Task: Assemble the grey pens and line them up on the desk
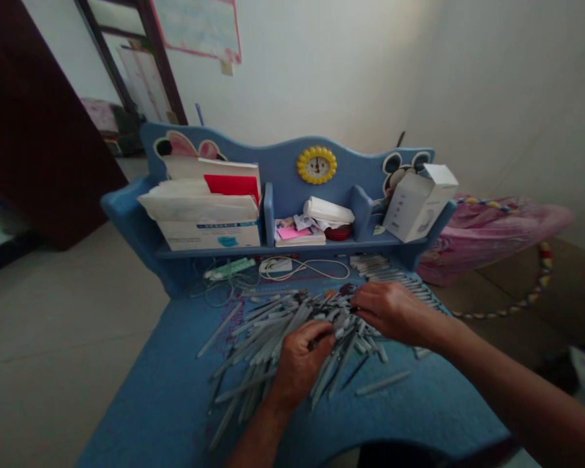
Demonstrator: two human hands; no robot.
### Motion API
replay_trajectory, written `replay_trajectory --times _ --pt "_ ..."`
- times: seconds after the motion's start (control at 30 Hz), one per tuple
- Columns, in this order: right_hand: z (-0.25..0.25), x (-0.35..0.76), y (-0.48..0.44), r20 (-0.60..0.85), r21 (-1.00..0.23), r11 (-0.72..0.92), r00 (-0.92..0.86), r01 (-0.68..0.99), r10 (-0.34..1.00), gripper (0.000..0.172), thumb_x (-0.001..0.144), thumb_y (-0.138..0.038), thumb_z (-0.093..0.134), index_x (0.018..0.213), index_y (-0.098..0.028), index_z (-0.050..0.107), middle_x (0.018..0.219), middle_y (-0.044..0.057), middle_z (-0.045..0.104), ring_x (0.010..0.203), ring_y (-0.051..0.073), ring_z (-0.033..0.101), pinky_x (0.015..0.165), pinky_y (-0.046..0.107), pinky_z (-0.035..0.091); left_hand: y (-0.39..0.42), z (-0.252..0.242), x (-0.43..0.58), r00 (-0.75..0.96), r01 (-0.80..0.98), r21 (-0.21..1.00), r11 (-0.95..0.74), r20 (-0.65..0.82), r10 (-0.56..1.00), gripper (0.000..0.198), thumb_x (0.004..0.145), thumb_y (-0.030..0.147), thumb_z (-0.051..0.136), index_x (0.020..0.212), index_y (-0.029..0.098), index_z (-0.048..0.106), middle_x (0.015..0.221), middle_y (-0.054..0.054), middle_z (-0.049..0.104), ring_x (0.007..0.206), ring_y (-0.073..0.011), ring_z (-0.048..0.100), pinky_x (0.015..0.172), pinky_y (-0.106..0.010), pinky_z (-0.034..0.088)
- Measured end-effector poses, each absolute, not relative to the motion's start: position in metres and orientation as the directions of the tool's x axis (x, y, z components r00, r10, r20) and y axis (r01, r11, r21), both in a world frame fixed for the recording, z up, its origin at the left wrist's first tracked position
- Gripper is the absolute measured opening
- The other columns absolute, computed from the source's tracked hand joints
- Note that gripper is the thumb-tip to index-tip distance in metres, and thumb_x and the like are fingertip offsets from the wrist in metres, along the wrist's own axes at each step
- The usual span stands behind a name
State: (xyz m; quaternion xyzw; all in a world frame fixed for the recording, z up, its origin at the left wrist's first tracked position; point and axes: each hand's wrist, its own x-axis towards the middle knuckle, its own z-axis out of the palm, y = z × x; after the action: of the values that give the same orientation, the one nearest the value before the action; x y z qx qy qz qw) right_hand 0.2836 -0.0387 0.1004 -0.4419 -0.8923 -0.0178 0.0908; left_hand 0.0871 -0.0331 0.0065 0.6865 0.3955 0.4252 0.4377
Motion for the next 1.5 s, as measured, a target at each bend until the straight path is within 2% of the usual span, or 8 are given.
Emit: replay_trajectory --times 0.17,0.73,0.87,0.97,1.1,1.27,1.4,1.5 --pt "0.104 0.282 -0.05 0.079 0.062 0.621 -0.624 0.782 0.777 0.015 0.087 -0.013 0.045 0.079 -0.015 0.057 0.076 0.004 0.059 0.068 0.012 0.051 0.059 0.024 0.031 -0.034 0.009 0.089 0.361 0.189 0.915 -0.356 0.272 0.892 0.013 0.075 0.022 0.061 0.083 0.018 0.071 0.082 -0.004 0.068 0.079 -0.018 0.063 0.072 -0.026 0.048" --pt "0.114 0.272 -0.056 0.012 0.195 0.638 -0.653 0.745 0.758 0.016 0.086 -0.01 0.044 0.078 -0.015 0.058 0.075 0.004 0.06 0.068 0.013 0.05 0.057 0.025 0.029 -0.036 0.01 0.088 0.423 0.189 0.89 -0.414 0.307 0.853 0.015 0.077 0.023 0.058 0.082 0.019 0.071 0.081 -0.005 0.068 0.078 -0.0185 0.062 0.073 -0.027 0.047" --pt "0.116 0.272 -0.057 -0.018 0.178 0.653 -0.661 0.736 0.75 0.016 0.085 -0.009 0.045 0.078 -0.015 0.059 0.074 0.004 0.06 0.066 0.013 0.051 0.057 0.024 0.03 -0.037 0.012 0.087 0.471 0.2 0.883 -0.425 0.294 0.832 0.017 0.078 0.022 0.056 0.083 0.02 0.071 0.08 -0.005 0.068 0.076 -0.0181 0.062 0.071 -0.027 0.046" --pt "0.116 0.275 -0.056 -0.027 0.081 0.663 -0.663 0.744 0.748 0.014 0.084 -0.012 0.048 0.077 -0.014 0.06 0.074 0.004 0.061 0.066 0.013 0.053 0.058 0.023 0.033 -0.037 0.014 0.086 0.504 0.184 0.89 -0.418 0.28 0.817 0.018 0.078 0.023 0.055 0.084 0.021 0.072 0.081 -0.005 0.069 0.078 -0.0187 0.062 0.072 -0.027 0.046" --pt "0.113 0.282 -0.054 0.011 -0.209 0.629 -0.642 0.749 0.767 0.012 0.078 -0.01 0.052 0.076 -0.015 0.063 0.074 0.002 0.062 0.068 0.011 0.054 0.062 0.021 0.036 -0.037 0.015 0.085 0.561 0.15 0.908 -0.392 0.249 0.789 0.017 0.077 0.023 0.057 0.082 0.02 0.073 0.075 -0.003 0.067 0.075 -0.0181 0.061 0.07 -0.026 0.046" --pt "0.101 0.29 -0.053 -0.008 -0.547 0.409 -0.493 0.73 0.87 0.011 0.075 -0.014 0.054 0.077 -0.015 0.065 0.064 -0.003 0.059 0.057 0.009 0.051 0.054 0.018 0.037 -0.039 0.013 0.087 0.569 0.076 0.971 -0.227 0.144 0.81 0.015 0.073 0.021 0.06 0.079 0.019 0.073 0.068 -0.001 0.065 0.066 -0.0162 0.06 0.063 -0.024 0.045" --pt "0.094 0.293 -0.055 -0.055 -0.674 0.264 -0.402 0.69 0.914 0.011 0.076 -0.022 0.057 0.075 -0.015 0.064 0.058 -0.004 0.053 0.051 0.008 0.045 0.048 0.018 0.034 -0.04 0.011 0.089 0.555 0.04 0.997 -0.064 0.031 0.832 0.015 0.072 0.019 0.06 0.08 0.018 0.072 0.061 0.0 0.063 0.061 -0.0152 0.059 0.061 -0.023 0.044" --pt "0.092 0.293 -0.057 -0.053 -0.682 0.259 -0.4 0.684 0.915 0.01 0.075 -0.022 0.057 0.073 -0.015 0.064 0.057 -0.005 0.051 0.051 0.008 0.044 0.048 0.018 0.033 -0.041 0.013 0.089 0.568 0.038 0.996 -0.082 0.046 0.822 0.014 0.072 0.018 0.059 0.077 0.019 0.073 0.061 0.0 0.063 0.06 -0.0149 0.058 0.06 -0.023 0.043"
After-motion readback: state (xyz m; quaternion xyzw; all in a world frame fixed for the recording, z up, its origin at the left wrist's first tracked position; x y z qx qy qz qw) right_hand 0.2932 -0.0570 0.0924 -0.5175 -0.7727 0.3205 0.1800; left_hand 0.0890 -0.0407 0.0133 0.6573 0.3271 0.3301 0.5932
